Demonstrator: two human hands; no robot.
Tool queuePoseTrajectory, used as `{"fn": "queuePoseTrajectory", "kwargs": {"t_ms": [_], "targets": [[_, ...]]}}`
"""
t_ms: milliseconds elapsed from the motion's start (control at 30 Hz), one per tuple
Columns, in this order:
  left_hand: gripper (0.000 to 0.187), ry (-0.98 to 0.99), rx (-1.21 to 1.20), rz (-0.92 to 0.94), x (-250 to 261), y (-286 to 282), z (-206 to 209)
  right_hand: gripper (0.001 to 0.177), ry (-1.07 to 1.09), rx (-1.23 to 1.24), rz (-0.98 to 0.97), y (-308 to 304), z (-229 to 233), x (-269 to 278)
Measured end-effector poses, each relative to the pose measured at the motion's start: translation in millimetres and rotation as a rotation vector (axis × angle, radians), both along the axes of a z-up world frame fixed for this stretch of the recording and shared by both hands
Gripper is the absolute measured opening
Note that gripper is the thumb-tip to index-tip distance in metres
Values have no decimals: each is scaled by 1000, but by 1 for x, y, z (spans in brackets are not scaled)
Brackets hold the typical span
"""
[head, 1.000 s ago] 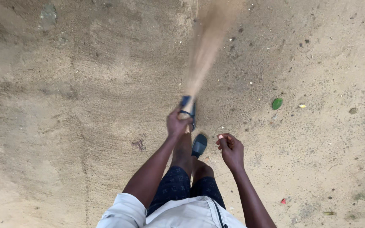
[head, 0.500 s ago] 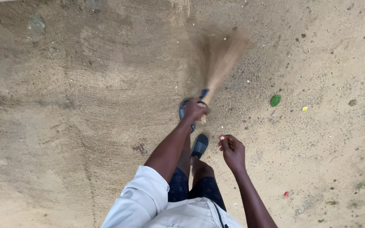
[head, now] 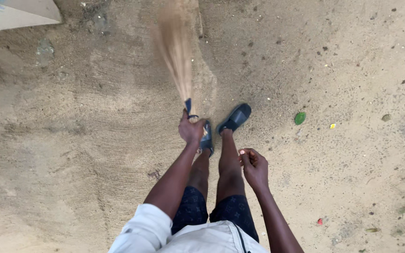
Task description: The person sweeps dirt and debris on the ground using a handheld broom made of sticks.
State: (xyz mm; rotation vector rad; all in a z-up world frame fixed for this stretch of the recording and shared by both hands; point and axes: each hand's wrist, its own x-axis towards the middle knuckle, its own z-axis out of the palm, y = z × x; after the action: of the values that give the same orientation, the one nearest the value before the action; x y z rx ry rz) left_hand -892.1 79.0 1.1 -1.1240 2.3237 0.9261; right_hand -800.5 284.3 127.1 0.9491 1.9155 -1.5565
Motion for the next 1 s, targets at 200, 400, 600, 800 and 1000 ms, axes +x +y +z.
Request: {"fn": "queuePoseTrajectory", "kwargs": {"t_ms": [200, 400, 600, 800, 1000], "targets": [[67, -31, 202, -72, -24, 70, -63, 23, -18, -21, 7, 36, -9, -24], [71, -160, 465, -537, -52, 175, -24, 23, -21, 54, 18, 89, -7, -52], [87, 76, 278, -379, -47, 186, 48, 23, -8, 37, -53, 123, 3, -76], [67, 190, -10, -103, -65, 177, 32, 23, -4, 8, -92, 141, -3, -86], [30, -153, 473, -39, -71, 228, -14, 22, 1, -29, -155, 154, -5, -83]]}}
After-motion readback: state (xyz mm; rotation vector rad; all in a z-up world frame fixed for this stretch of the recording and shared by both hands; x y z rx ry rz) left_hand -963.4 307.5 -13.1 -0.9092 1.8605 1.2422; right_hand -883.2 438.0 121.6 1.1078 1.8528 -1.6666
